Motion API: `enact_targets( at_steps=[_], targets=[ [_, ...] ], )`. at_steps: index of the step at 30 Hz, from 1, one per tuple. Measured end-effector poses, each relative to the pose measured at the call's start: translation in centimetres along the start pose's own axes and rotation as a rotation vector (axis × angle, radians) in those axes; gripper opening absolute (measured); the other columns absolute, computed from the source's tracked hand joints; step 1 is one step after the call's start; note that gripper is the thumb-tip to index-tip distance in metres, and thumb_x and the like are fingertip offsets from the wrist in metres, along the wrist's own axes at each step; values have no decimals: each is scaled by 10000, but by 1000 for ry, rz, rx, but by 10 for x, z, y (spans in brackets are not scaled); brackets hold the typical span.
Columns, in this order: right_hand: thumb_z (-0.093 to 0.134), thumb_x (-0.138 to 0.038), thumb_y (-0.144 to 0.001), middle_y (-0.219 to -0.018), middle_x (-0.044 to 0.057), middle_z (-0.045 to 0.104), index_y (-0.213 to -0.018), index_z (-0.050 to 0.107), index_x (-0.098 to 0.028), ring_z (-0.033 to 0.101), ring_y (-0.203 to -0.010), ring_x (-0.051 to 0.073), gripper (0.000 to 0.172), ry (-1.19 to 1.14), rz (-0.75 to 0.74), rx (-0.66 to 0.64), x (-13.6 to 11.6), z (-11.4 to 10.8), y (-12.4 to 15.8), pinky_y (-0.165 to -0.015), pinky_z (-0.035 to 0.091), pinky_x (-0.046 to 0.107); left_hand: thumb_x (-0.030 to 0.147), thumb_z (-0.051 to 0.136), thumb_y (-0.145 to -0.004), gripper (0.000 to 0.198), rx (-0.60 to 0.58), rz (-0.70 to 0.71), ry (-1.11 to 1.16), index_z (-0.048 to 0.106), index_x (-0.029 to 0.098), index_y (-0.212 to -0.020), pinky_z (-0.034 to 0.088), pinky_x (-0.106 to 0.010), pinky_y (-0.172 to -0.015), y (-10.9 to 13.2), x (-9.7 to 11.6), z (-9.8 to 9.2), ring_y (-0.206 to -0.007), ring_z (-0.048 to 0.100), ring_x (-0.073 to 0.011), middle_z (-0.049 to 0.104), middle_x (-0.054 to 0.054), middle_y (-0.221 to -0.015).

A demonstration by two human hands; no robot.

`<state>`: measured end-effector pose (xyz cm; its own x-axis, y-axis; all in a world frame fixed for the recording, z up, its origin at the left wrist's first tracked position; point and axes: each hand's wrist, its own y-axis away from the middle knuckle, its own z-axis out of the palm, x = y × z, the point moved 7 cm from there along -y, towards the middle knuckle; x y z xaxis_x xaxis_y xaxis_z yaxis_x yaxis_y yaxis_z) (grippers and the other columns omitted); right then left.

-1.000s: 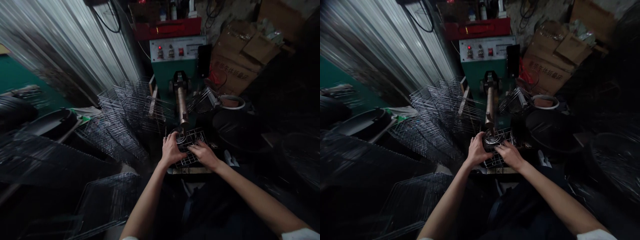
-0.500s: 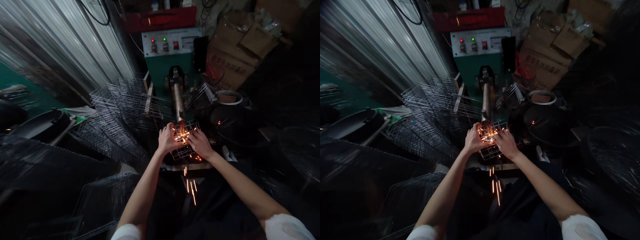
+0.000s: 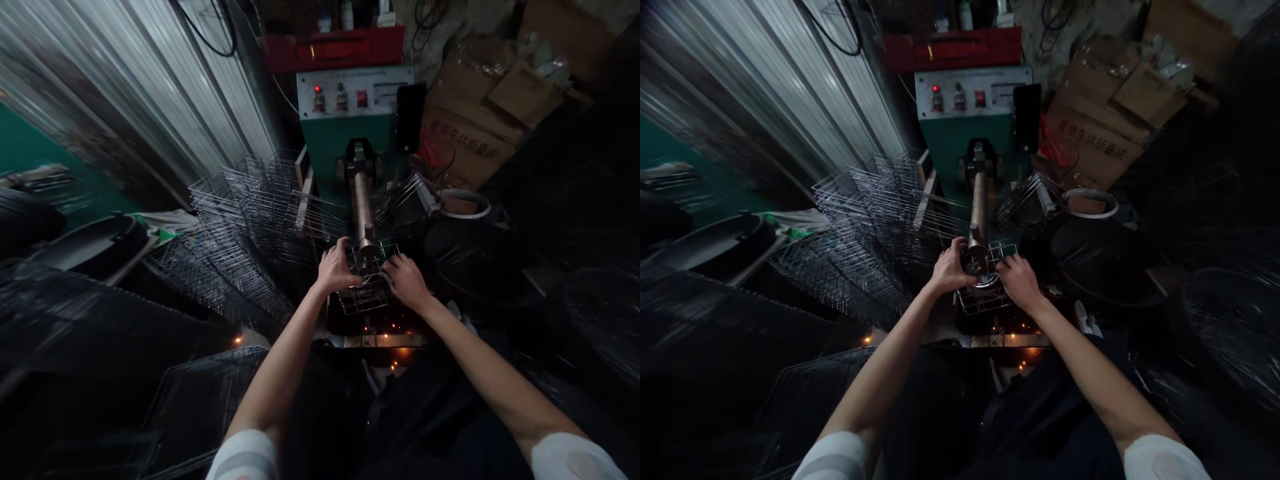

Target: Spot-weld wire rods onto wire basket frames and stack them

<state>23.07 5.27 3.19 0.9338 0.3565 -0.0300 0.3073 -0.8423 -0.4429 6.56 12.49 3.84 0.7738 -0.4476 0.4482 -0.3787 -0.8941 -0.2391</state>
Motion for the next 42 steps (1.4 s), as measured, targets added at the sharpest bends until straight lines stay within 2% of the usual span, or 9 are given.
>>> enact_targets(
  at_steps=[15,21,24,26,29,31,33,38,42],
  targets=[
    [565,-244,-971,-919,91,636,-915,681,-179,514,-925,256,145,-22,9,10,1,-1,-1,-793,374,348,429,874,-517,1094,-63,25,70,264,277,-1414,452,-492,-1037,-8,-8,7,-1183,600,-348,618,-92,-1309],
    [543,-237,-972,-901,96,638,-876,677,-173,554,-907,252,177,-297,35,30,9,-8,-2,-803,454,359,475,876,-544,1138,-21,66,111,254,275,-1476,393,-540,-1098,-4,-9,4,-1333,467,-365,509,-121,-1434],
    [562,-253,-954,-958,86,670,-958,688,-184,611,-906,239,143,-584,133,69,28,-26,15,-799,492,359,516,919,-463,1391,9,69,204,100,261,-1558,247,-590,-1189,14,-40,13,-1496,204,-396,248,-175,-1602],
    [565,-285,-951,-992,73,698,-992,694,-200,651,-926,231,160,-786,244,48,42,-32,35,-832,509,364,492,948,-394,1537,-12,-2,335,-1,225,-1573,189,-573,-1216,32,-74,34,-1523,123,-391,116,-218,-1633],
    [652,-382,-910,-925,49,724,-1012,662,-217,691,-833,211,194,-1101,499,23,56,-24,70,-752,548,334,445,940,-423,1565,-192,-146,631,-104,208,-1564,231,-542,-1207,61,-114,89,-1523,183,-351,105,-245,-1638],
    [748,-432,-836,-811,26,719,-997,612,-221,672,-671,172,298,-1288,671,48,58,-13,92,-603,532,271,421,912,-499,1488,-274,-217,820,-116,256,-1562,307,-510,-1180,71,-122,119,-1496,287,-315,115,-229,-1647],
    [815,-459,-767,-736,14,708,-950,572,-214,621,-560,128,391,-1414,804,81,53,-5,107,-504,477,215,376,896,-536,1397,-288,-257,927,-42,305,-1569,351,-494,-1159,71,-121,134,-1464,363,-296,163,-199,-1649],
    [899,-470,-637,-656,1,676,-893,588,-176,503,-433,57,499,-1526,1012,57,35,-3,125,-385,350,146,368,897,-510,1306,-239,-292,953,114,276,-1552,415,-500,-1108,67,-110,126,-1433,410,-310,282,-207,-1604],
    [910,-464,-596,-604,-19,648,-910,609,-183,387,-328,31,518,-1576,1036,-44,27,-19,134,-309,219,143,375,889,-528,1234,-171,-270,825,189,238,-1534,418,-492,-1114,100,-105,101,-1404,445,-320,330,-202,-1579]
  ],
)
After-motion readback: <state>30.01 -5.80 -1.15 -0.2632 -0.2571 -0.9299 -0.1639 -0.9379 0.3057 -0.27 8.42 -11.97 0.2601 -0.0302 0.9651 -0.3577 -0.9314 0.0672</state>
